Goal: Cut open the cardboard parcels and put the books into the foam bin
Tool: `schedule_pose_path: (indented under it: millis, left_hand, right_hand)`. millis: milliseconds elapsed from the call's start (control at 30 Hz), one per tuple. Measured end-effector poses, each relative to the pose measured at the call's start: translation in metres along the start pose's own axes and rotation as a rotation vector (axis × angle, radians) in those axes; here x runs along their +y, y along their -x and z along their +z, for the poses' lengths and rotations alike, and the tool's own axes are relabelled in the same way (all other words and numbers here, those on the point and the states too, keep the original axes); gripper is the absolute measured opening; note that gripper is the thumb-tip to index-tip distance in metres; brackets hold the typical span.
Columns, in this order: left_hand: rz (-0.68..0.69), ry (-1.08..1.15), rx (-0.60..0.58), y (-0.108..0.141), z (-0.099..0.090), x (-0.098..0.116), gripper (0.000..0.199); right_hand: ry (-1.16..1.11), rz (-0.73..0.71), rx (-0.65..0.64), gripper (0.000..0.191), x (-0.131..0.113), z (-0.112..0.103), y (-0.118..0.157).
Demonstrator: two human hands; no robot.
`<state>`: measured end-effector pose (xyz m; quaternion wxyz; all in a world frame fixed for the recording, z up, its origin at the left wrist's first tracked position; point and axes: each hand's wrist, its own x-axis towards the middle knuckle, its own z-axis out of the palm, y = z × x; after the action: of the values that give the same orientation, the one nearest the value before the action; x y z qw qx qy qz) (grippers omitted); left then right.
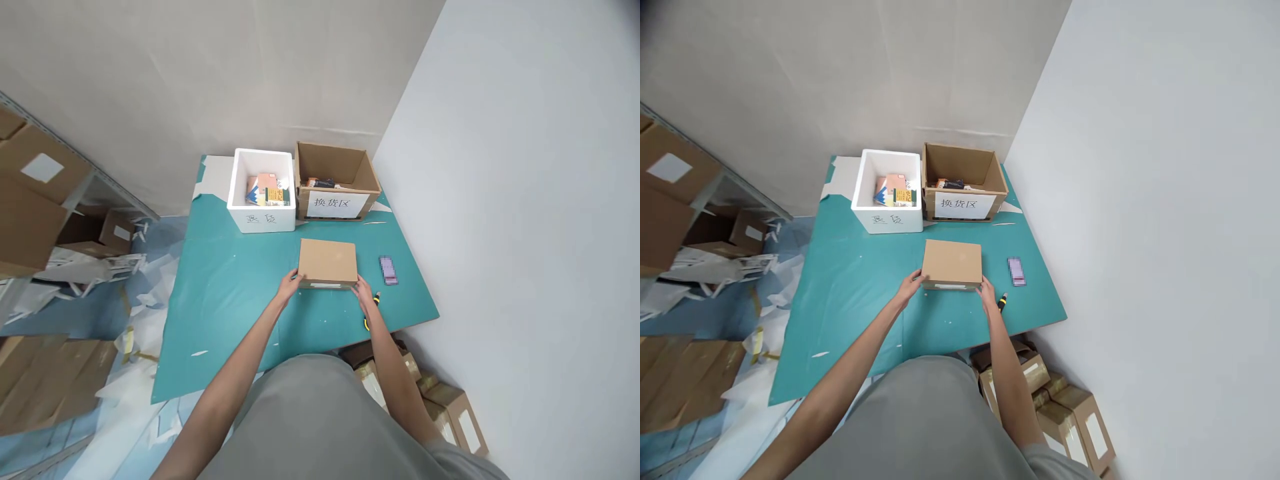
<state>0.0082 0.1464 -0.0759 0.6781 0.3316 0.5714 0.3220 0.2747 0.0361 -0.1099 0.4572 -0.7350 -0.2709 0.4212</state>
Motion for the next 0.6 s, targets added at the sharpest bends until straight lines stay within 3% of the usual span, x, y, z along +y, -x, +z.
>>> schedule_pose_path:
  millis: [200,300,433,600]
  left_hand:
    - [0.061,-0.017,0.01,0.077,-0.106,-0.054,0.054]
    - [0.141,0.038,-0.002,0.109,-0.147,-0.074,0.071]
    - [0.199,0.132,-0.011,0.115,-0.167,-0.072,0.085]
    - [0.252,0.083,-0.003,0.085,-0.169,-0.067,0.077]
  right_hand:
    - [-0.188,0.079,0.09,0.075,0.042,0.031,0.103]
    - [-0.231,0.052,0.099,0.07,0.047,0.043,0.146]
    - [-0.231,-0.031,0.076,0.073,0.035,0.055,0.164]
    - [-0.199,-0.049,0.011,0.091,0.035,0.067,0.141]
